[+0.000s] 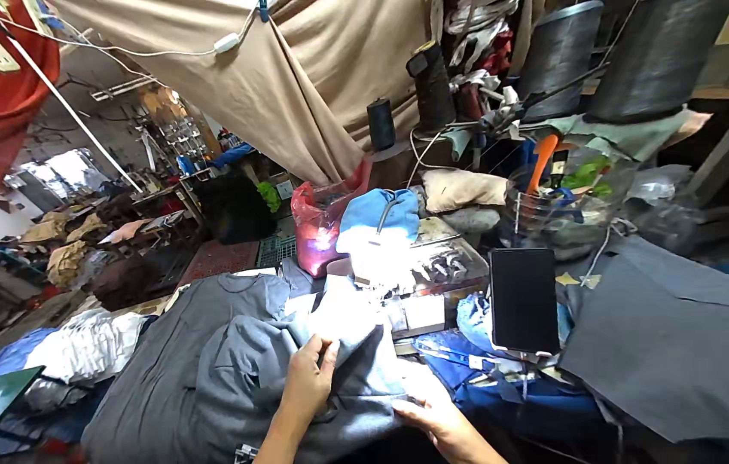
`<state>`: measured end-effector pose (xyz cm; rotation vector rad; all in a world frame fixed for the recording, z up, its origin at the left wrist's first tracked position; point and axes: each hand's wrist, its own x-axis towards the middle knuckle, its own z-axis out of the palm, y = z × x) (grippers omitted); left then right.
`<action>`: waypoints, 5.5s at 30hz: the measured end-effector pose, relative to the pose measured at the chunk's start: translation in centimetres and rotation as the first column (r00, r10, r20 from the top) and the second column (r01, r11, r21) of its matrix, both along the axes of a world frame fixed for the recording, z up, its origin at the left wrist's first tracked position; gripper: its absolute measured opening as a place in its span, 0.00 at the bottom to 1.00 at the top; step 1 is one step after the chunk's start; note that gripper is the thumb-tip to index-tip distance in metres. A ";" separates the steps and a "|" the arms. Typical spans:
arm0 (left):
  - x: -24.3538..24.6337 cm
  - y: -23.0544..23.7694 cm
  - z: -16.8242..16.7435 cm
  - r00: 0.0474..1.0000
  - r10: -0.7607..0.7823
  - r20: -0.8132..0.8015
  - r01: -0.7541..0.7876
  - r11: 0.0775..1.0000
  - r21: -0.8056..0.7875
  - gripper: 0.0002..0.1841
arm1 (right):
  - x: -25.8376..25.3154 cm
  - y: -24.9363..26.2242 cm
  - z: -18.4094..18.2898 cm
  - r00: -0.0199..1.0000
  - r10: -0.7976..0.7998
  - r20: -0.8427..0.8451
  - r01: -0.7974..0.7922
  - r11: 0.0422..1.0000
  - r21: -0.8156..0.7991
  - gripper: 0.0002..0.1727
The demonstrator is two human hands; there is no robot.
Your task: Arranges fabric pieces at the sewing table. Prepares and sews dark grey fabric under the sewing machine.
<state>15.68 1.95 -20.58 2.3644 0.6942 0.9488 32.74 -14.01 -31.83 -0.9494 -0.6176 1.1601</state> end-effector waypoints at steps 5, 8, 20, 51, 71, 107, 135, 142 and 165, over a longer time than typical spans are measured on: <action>0.0 -3.9 -0.7 0.958 -0.230 -0.173 0.278 0.896 0.346 0.10 | 0.1 -0.5 -0.6 0.998 -0.003 0.063 0.008 0.996 -0.085 0.04; 0.1 -4.5 -3.1 0.954 -0.221 -0.204 0.287 0.871 0.398 0.09 | 0.0 -1.0 -0.7 0.996 0.021 0.089 -0.008 0.988 -0.154 0.03; 7.4 -2.0 -0.5 0.943 0.037 -0.329 0.035 0.977 0.208 0.15 | 3.3 5.6 3.3 0.976 -0.084 0.199 0.096 0.994 -0.054 0.09; 8.3 -3.2 -3.4 0.973 0.192 -0.128 -0.121 0.896 0.427 0.09 | 2.3 2.2 1.7 0.934 0.007 0.357 0.023 0.997 -0.079 0.07; 7.9 -3.8 -1.8 0.942 0.207 -0.263 -0.134 0.953 0.271 0.11 | 2.2 3.1 1.3 0.927 -0.072 0.369 0.087 0.996 -0.024 0.11; 2.2 -2.8 -4.5 0.978 -0.190 0.089 0.153 0.936 0.316 0.05 | 0.1 -0.2 3.3 0.956 -0.204 0.208 0.201 0.979 0.036 0.02; 5.4 -0.5 -4.4 0.993 0.114 0.043 -0.117 0.787 0.605 0.18 | 0.8 1.1 8.3 0.866 -0.294 0.405 0.279 0.955 0.098 0.06; 5.8 -1.3 -3.8 0.919 0.222 -0.326 0.036 0.777 0.628 0.36 | 0.8 1.4 1.2 0.737 -0.105 0.668 0.245 0.962 -0.119 0.08; 7.9 2.0 -1.8 0.964 0.081 -0.252 0.087 0.802 0.591 0.22 | 5.3 9.5 6.7 0.872 -0.203 0.445 0.308 0.934 -0.179 0.08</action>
